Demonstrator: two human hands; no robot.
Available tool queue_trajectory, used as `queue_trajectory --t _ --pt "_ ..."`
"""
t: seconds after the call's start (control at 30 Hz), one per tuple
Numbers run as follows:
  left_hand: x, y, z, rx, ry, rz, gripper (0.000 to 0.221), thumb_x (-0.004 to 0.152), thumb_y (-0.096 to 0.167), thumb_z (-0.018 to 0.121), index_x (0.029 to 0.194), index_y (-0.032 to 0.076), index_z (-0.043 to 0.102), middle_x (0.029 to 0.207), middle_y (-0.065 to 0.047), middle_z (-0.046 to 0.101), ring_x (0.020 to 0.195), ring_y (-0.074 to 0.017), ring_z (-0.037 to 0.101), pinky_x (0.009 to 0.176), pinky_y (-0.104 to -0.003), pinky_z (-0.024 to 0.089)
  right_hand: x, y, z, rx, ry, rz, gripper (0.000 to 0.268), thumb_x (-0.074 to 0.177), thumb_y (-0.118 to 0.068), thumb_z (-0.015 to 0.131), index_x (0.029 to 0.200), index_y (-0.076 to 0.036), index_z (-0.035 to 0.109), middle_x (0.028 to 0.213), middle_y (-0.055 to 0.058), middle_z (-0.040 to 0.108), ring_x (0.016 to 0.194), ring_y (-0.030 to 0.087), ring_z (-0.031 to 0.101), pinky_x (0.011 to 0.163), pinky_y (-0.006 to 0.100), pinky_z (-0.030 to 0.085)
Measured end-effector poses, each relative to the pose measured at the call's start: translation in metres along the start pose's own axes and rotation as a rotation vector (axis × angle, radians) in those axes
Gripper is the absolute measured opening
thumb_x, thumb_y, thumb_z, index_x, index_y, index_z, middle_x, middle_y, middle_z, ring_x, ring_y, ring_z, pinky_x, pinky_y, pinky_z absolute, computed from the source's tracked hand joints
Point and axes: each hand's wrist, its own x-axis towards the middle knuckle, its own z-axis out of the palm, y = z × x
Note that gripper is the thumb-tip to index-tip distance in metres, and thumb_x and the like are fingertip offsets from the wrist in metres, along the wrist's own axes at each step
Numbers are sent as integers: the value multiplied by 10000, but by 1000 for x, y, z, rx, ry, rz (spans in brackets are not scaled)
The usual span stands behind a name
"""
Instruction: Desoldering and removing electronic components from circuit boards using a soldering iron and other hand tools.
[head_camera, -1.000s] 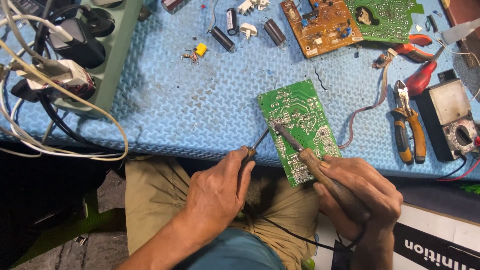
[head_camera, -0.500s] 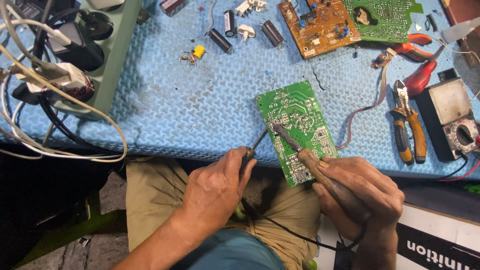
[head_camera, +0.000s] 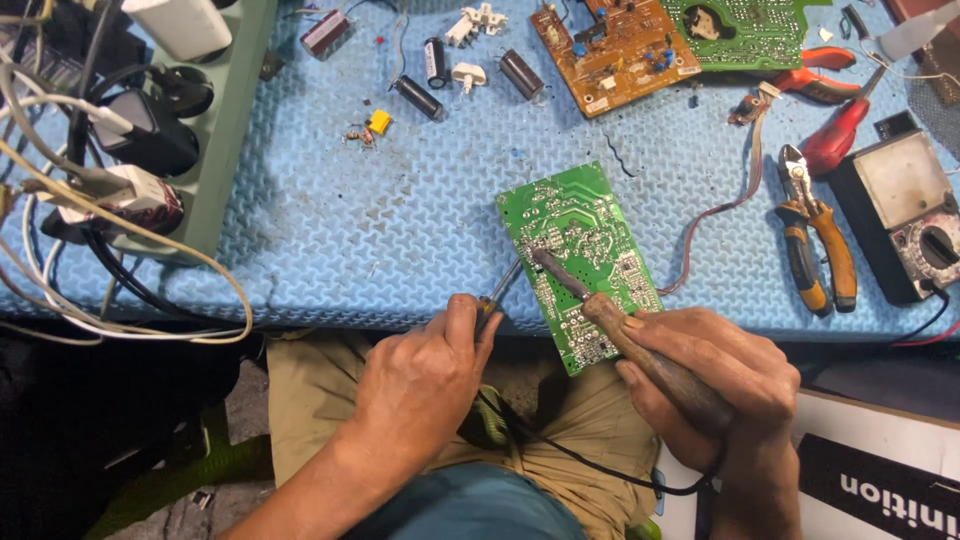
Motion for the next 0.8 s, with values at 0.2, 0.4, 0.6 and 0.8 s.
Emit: queue_trajectory --t 0.2,0.4,0.6,0.8 --pt "5 -1 -5 215 -66 79 331 1082 456 631 908 196 524 553 70 474 395 -106 526 342 -314 399 -3 5 -2 -9 9 -15 174 849 -101 708 997 -10 725 948 182 765 847 275 789 732 319 605" --pt "9 -7 -9 406 -135 290 199 815 73 596 1009 116 600 549 84 458 394 -74 496 355 -258 352 -4 8 -5 -22 -5 0 169 838 -119 739 984 -34 732 959 143 774 830 233 783 711 294 590" --pt "16 -10 -14 545 -129 423 142 882 94 591 1015 81 639 565 94 435 434 -59 449 383 -254 326 -3 13 -6 32 13 -43 184 850 -121 744 998 -13 720 944 145 771 791 243 781 688 295 592" --pt "21 -20 -12 537 -194 501 38 917 60 559 940 67 589 542 102 395 385 -38 415 351 -256 286 -3 16 -6 66 17 -50 197 831 -94 774 1010 -24 731 929 122 761 778 218 779 672 278 599"
